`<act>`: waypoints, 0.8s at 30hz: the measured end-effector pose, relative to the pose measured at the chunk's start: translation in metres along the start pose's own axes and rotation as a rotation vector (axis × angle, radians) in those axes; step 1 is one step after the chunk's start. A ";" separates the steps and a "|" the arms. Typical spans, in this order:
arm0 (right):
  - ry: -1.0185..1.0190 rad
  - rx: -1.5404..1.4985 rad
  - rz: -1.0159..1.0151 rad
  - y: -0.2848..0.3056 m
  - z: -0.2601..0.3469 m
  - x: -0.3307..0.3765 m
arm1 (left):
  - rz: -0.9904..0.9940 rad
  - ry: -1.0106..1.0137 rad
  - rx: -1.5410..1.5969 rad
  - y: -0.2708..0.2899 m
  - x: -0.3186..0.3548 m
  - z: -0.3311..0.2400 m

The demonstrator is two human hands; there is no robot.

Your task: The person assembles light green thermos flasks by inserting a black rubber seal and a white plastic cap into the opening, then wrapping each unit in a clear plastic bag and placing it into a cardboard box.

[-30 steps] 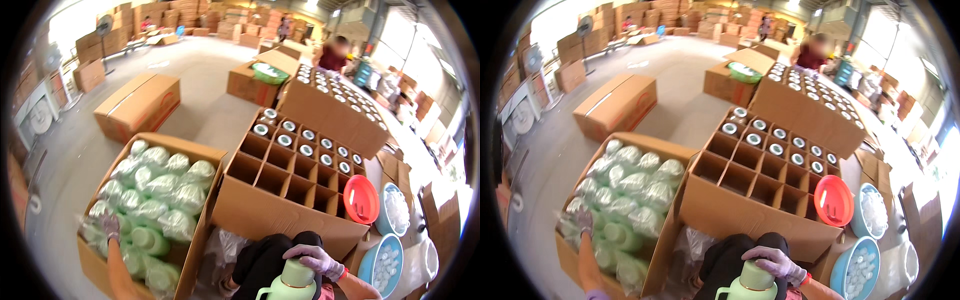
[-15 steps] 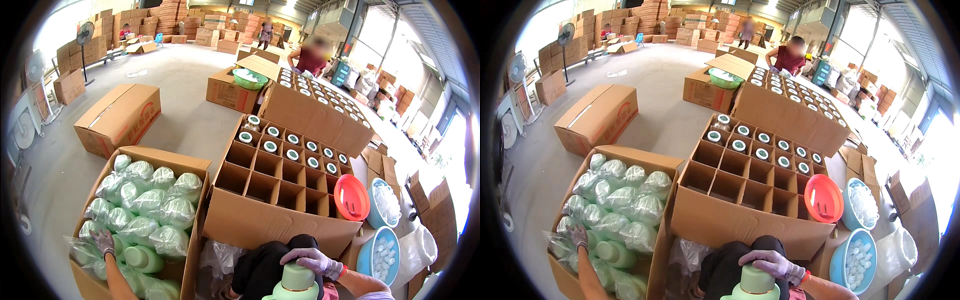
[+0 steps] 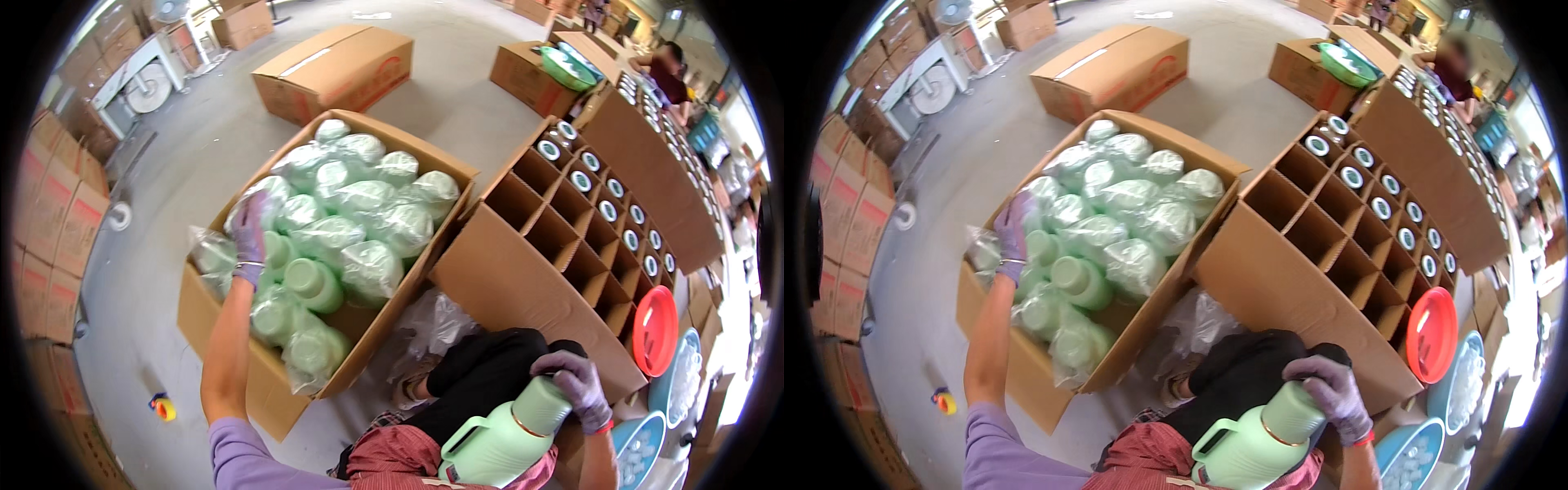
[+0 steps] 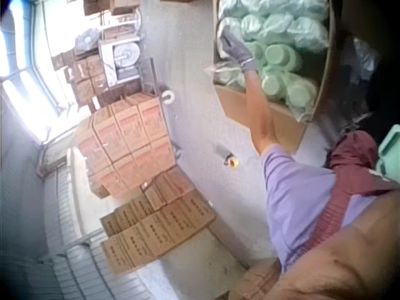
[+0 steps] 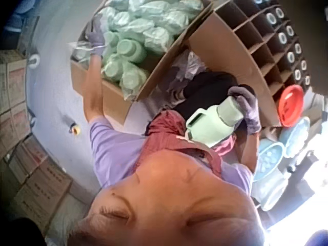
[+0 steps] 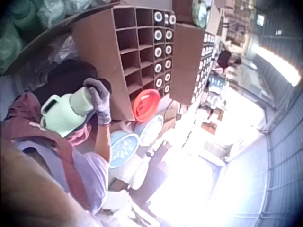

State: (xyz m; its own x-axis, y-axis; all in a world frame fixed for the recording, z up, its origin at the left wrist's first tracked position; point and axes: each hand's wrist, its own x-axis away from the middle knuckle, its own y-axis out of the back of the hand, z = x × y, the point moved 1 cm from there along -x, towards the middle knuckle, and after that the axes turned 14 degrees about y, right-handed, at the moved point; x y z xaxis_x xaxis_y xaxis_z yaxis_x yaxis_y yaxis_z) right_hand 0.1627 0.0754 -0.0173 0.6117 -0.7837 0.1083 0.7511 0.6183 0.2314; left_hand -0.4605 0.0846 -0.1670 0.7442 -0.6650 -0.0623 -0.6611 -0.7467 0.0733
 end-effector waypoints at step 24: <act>0.198 -0.524 -0.474 0.012 -0.037 -0.126 | 0.385 -0.525 -0.254 -0.268 0.303 -0.156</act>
State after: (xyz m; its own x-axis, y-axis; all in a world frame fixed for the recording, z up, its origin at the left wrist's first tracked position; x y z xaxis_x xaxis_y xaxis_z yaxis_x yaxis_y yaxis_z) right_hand 0.1035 0.1836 -0.0638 0.1881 -0.9791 -0.0770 0.9359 0.2025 -0.2882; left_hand -0.0424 0.0853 -0.0505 0.2749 -0.8478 -0.4535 -0.7779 -0.4733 0.4133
